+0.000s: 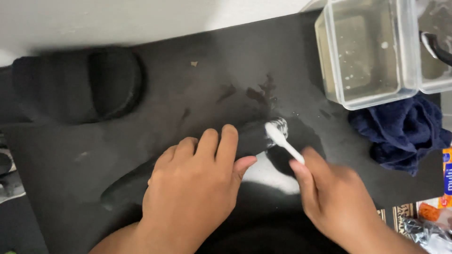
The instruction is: Cleaning the upper strap and sole of a black sandal using a toothbrush and a cloth.
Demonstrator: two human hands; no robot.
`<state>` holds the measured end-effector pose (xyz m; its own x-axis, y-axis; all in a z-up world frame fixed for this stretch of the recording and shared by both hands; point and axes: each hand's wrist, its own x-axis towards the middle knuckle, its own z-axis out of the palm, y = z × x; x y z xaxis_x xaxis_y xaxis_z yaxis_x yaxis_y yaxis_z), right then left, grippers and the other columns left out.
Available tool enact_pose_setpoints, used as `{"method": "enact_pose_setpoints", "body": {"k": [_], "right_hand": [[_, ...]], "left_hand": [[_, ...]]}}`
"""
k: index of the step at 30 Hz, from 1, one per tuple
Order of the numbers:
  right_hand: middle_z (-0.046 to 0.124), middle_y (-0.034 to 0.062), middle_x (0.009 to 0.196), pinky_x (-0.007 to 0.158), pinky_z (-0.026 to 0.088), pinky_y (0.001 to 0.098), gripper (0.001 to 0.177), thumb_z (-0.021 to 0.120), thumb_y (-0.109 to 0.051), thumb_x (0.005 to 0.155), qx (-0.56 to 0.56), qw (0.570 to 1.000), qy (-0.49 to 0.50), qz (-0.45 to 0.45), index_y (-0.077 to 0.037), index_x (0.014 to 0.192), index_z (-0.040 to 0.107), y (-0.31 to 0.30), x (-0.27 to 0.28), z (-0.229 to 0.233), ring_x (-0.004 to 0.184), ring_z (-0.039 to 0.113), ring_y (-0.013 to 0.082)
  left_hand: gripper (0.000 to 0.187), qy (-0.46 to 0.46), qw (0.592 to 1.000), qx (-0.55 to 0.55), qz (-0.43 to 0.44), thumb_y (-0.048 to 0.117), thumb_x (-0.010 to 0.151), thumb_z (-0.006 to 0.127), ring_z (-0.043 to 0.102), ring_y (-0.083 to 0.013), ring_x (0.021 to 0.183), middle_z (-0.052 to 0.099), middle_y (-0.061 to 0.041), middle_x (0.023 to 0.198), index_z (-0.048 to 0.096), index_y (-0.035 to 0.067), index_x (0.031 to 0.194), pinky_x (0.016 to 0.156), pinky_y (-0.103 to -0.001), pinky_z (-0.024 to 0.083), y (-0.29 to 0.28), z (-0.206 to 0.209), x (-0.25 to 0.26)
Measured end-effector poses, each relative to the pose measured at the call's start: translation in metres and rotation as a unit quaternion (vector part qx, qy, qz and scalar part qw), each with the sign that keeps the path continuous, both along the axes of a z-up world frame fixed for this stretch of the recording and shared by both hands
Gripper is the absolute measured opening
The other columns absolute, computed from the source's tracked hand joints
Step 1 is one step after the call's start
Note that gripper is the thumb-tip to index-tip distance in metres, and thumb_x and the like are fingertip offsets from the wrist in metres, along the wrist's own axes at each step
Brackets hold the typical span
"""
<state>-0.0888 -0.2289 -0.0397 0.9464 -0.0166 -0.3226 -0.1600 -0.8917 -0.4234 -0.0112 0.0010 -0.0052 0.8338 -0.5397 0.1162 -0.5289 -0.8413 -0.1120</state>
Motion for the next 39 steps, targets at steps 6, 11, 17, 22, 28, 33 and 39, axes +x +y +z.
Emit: {"method": "enact_pose_setpoints", "body": {"k": [6,11,17,22,28,33,39], "right_hand": [[0.054,0.0077,0.050,0.051,0.041,0.0461,0.024,0.046,-0.039,0.102,0.001,0.999,0.030,-0.034,-0.019,0.091,0.052,-0.005,-0.017,-0.015,0.047,0.056,0.0372],[0.044,0.0104,0.048,0.048,0.034,0.0480,0.028,0.043,-0.034,0.107,0.010,1.000,-0.010,-0.026,-0.013,0.088,0.046,0.000,0.017,-0.013,0.042,0.046,0.0390],[0.038,0.0015,0.049,0.045,0.034,0.0379,0.028,0.043,-0.030,0.105,0.106,0.993,-0.025,-0.039,-0.014,0.083,0.050,0.000,-0.013,-0.019,0.037,0.041,0.0226],[0.048,0.0043,0.052,0.053,0.040,0.0404,0.026,0.043,-0.030,0.105,0.119,0.990,0.016,-0.078,-0.015,0.087,0.054,0.002,-0.003,-0.022,0.043,0.054,0.0281],[0.045,-0.0030,0.061,0.051,0.037,0.0324,0.039,0.035,-0.035,0.109,0.201,0.976,0.015,-0.086,-0.014,0.082,0.053,0.009,0.013,-0.015,0.049,0.049,0.0131],[0.048,-0.0061,0.058,0.050,0.041,0.0286,0.039,0.038,-0.032,0.108,0.254,0.959,0.033,-0.123,-0.016,0.075,0.052,0.006,-0.019,-0.025,0.049,0.049,0.0088],[0.044,-0.0047,0.056,0.052,0.038,0.0295,0.047,0.035,-0.043,0.110,0.258,0.947,0.110,-0.156,-0.015,0.073,0.045,0.009,0.030,-0.013,0.052,0.044,0.0105]], "left_hand": [[0.050,0.004,1.000,0.020,-0.014,0.065,0.109,0.046,0.052,-0.0143,0.058,0.050,0.006,0.075,0.062,0.017,0.111,0.057,-0.030,0.051,0.000,0.000,0.001],[0.050,0.005,1.000,0.006,-0.007,0.062,0.108,0.045,0.055,-0.0151,0.061,0.054,0.006,0.079,0.064,0.016,0.115,0.058,-0.031,0.053,-0.002,0.002,0.000],[0.047,0.037,0.999,-0.017,0.000,0.059,0.108,0.046,0.054,-0.0151,0.059,0.054,0.006,0.077,0.065,0.016,0.114,0.055,-0.031,0.051,-0.001,0.003,0.005],[0.050,0.015,1.000,0.014,-0.024,0.062,0.108,0.042,0.056,-0.0140,0.063,0.054,0.006,0.080,0.065,0.018,0.115,0.057,-0.029,0.052,-0.001,0.001,0.005],[0.049,0.020,1.000,-0.016,-0.003,0.058,0.108,0.045,0.056,-0.0144,0.060,0.059,0.006,0.082,0.068,0.016,0.116,0.051,-0.029,0.050,-0.002,0.002,0.006],[0.047,0.035,0.999,-0.007,-0.020,0.059,0.107,0.046,0.060,-0.0157,0.066,0.061,0.005,0.086,0.066,0.018,0.119,0.059,-0.031,0.055,0.000,0.003,0.006],[0.048,0.018,1.000,-0.002,-0.021,0.060,0.107,0.047,0.056,-0.0141,0.062,0.055,0.006,0.081,0.065,0.016,0.117,0.054,-0.030,0.051,-0.001,0.000,0.004]]}}
